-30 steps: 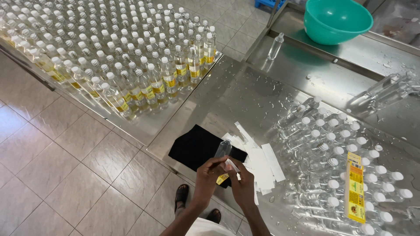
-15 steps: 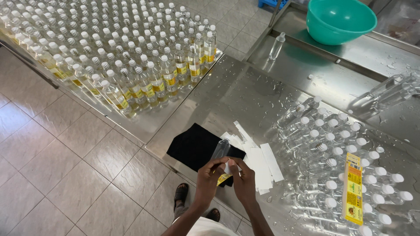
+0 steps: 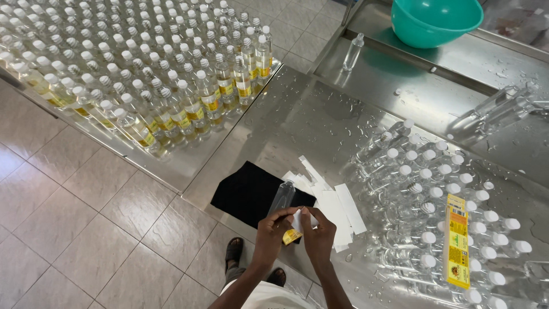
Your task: The person applies yellow labels to clear plastic bottles on a stainless steel table. They peel labels from sheets, wrap them around the bottles, and place the labeled bottles among others on the table.
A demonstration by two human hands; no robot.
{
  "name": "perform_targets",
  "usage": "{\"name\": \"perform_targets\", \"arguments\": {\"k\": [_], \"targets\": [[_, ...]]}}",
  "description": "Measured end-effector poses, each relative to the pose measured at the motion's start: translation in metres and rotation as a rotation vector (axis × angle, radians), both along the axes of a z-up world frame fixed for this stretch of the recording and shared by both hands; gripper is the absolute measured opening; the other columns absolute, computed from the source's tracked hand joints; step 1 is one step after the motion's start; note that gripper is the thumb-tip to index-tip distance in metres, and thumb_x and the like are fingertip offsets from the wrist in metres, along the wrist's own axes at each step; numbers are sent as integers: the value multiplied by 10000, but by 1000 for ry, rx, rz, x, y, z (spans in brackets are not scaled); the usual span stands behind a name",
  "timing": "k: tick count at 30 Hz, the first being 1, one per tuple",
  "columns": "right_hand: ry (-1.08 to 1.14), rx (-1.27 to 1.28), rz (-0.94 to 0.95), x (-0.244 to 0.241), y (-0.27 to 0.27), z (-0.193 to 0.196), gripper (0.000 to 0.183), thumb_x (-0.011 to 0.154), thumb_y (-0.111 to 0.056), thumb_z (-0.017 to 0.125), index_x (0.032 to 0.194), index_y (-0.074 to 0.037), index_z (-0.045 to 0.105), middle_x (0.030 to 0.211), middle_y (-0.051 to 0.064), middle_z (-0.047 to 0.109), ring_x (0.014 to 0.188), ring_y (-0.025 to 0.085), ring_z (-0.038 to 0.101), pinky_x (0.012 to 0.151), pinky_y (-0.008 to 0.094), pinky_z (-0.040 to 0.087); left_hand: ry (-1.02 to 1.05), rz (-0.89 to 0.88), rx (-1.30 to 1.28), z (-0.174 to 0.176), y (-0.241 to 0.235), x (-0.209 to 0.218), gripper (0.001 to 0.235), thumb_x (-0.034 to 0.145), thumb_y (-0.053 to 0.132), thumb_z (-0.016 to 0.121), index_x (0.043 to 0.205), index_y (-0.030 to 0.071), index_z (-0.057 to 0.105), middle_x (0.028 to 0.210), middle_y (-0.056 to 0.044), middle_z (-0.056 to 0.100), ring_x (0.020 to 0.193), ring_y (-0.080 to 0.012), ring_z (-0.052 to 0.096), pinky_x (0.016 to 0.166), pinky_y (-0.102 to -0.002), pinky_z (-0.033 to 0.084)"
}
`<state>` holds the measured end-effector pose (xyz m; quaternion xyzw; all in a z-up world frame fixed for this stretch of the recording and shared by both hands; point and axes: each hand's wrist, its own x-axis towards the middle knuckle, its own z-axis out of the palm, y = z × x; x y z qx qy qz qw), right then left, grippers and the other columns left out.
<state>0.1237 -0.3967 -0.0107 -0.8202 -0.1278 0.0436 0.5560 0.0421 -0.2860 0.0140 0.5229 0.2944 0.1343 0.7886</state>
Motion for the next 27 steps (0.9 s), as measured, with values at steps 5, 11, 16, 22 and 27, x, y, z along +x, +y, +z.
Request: {"name": "perform_targets", "arguments": {"k": [5,11,16,22,27], "targets": [[177,151,-331,25,-5,-9,282,1037,-158,597,964,-84,859,916,10,818,781,118,661,657,294,465,63,56,-112,-17,21,2,378,978,164,737,1322,25,809,1209,-147,817,1021,-227,772,840,-330,636],[436,384,-821,71,-72,-109,265,1048,-131,530,965,-67,773,693,-13,390,589,106,301,483,287,245,96,202,-147,-14,73,-1,387,987,114,723,1347,-24,748,1308,-196,789,1220,-305,764,1000,-400,682],[248,247,-959,84,-114,-172,347,1146,-206,503,967,-49,754,831,76,689,607,218,603,438,342,447,76,226,-136,-19,115,6,384,1005,141,697,1355,-13,729,1332,-177,765,1285,-292,730,1074,-444,659],[-272,-632,-824,53,-79,-150,627,1028,-141,740,1592,18,516,1589,267,397,1380,517,390,1100,731,362,99,153,-189,-21,145,32,341,1015,104,686,1328,-23,734,1299,-186,745,1253,-304,717,1058,-449,650],[94,-111,-153,-4,37,-61,574,897,-292,879,1428,-170,700,1430,49,684,1293,198,664,1061,349,573,118,64,-224,-19,147,52,262,1010,91,672,1246,-13,719,1229,-183,734,1137,-301,737,995,-427,682]]}}
